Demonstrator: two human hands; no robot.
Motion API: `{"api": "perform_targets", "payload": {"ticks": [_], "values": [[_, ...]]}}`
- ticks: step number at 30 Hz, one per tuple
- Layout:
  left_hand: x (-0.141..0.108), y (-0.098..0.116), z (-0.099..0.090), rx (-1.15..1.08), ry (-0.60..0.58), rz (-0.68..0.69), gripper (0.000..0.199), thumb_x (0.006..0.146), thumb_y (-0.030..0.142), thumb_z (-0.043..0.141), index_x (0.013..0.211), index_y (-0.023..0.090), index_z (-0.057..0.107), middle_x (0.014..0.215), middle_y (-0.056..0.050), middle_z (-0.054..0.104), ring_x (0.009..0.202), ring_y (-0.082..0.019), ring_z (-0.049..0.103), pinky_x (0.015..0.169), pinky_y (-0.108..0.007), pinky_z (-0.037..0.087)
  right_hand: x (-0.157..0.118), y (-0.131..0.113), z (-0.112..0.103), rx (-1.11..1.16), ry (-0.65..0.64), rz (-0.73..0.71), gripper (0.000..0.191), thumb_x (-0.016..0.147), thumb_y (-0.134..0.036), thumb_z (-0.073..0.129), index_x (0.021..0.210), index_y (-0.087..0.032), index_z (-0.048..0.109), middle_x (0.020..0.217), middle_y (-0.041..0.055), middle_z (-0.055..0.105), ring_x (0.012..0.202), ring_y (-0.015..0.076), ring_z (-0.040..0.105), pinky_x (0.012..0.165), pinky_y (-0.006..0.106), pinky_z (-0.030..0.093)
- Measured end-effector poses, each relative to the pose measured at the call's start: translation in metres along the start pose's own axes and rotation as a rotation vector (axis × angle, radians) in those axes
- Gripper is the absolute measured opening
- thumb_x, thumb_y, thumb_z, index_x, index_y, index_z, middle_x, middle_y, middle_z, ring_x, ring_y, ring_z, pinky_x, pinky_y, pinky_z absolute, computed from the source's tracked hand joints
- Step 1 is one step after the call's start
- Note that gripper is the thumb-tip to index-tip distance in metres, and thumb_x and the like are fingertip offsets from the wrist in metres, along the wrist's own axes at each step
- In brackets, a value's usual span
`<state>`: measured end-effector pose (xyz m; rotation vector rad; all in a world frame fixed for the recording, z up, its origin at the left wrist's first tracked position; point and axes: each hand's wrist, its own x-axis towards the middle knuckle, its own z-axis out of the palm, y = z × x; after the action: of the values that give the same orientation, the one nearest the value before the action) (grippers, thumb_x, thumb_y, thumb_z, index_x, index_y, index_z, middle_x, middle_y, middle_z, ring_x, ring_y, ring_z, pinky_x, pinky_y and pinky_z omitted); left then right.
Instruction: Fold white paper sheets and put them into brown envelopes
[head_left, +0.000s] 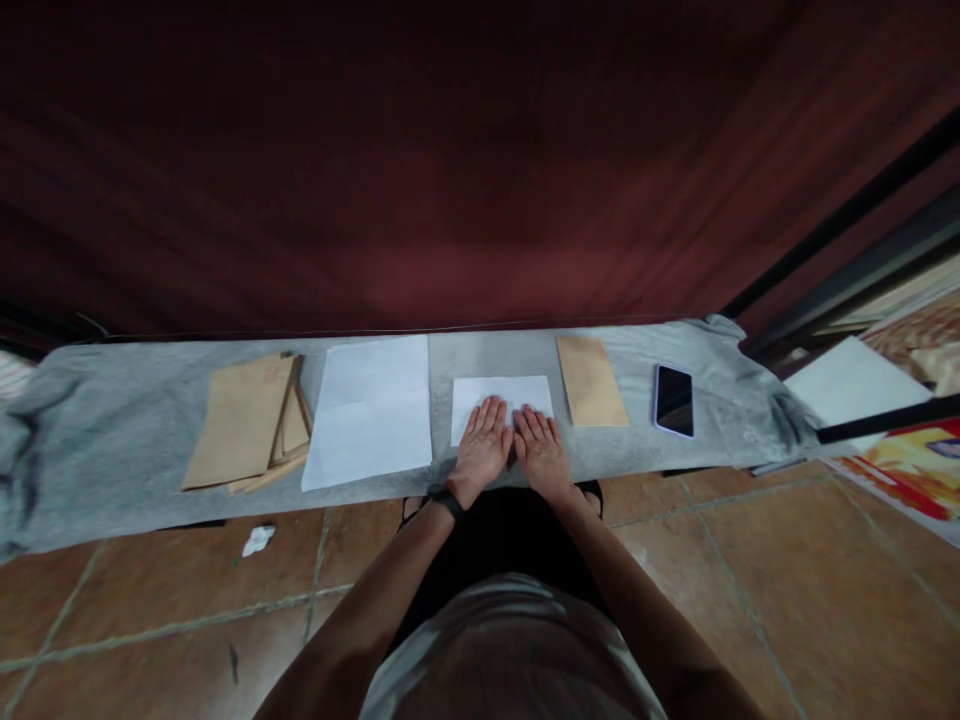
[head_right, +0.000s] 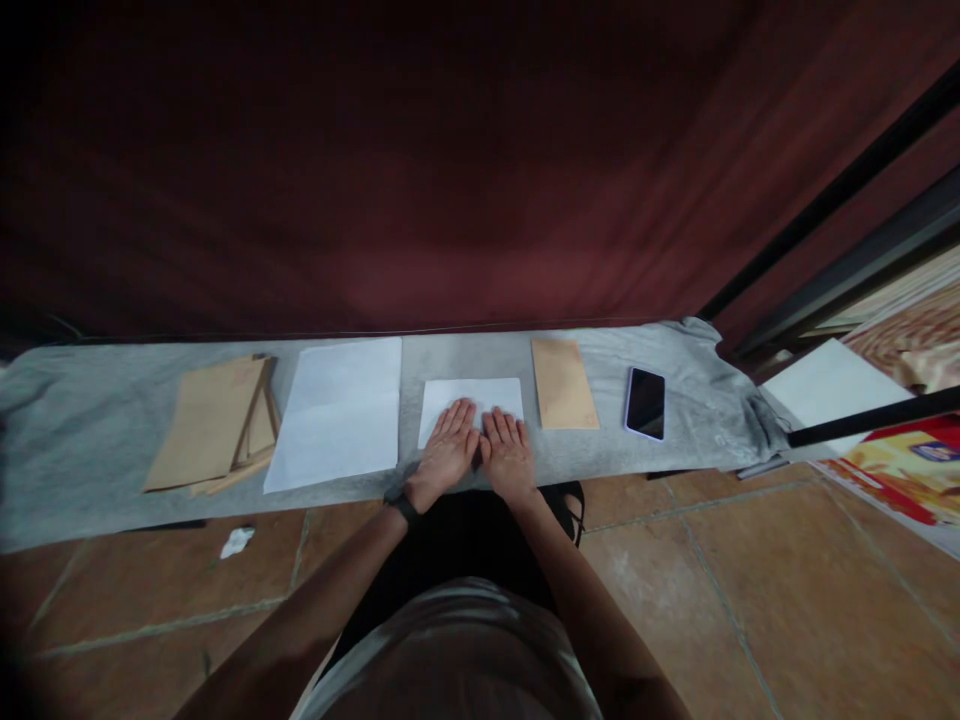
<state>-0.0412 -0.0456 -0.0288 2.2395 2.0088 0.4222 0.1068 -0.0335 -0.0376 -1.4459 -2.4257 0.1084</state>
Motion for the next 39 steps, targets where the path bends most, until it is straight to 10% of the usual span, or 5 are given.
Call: {"api": "perform_targets", "payload": {"ticks": [14, 24, 39], "values": [[0.007, -0.029, 0.002, 0.073, 0.110, -0.244, 0.061, 0.102, 0.033, 0.029, 0.153, 0.001, 0.033, 0.159, -0.022, 0.036, 0.152, -0.030, 0.027, 0.125, -0.054, 0.021, 0.004, 0.016, 0.009, -0.003, 0.080, 0.139, 0.055, 0.105, -0.036, 0.037, 0.153, -0.010, 0.041, 0.157, 0.0187, 0.042, 0.144, 0.0326, 0.040, 0.118, 0.054, 0.028], [0.046, -0.018, 0.010, 0.019, -0.002, -0.066, 0.057, 0.101, 0.026, 0.028, 0.155, 0.012, 0.035, 0.164, -0.011, 0.032, 0.155, -0.026, 0.019, 0.125, -0.050, 0.020, 0.071, 0.008, 0.017, 0.051, -0.015, 0.082, 0.050, 0.105, -0.033, 0.032, 0.148, -0.014, 0.050, 0.157, 0.0119, 0.044, 0.146, 0.0274, 0.039, 0.120, 0.047, 0.028], [0.026, -0.038, 0.012, 0.094, 0.181, -0.348, 0.063, 0.103, 0.037, 0.030, 0.154, -0.001, 0.032, 0.161, -0.023, 0.030, 0.153, -0.030, 0.024, 0.124, -0.050, 0.023, 0.065, 0.026, 0.022, -0.025, 0.161, 0.236, 0.057, 0.103, -0.033, 0.038, 0.149, 0.001, 0.042, 0.153, 0.0266, 0.045, 0.140, 0.0339, 0.045, 0.114, 0.050, 0.036]]}}
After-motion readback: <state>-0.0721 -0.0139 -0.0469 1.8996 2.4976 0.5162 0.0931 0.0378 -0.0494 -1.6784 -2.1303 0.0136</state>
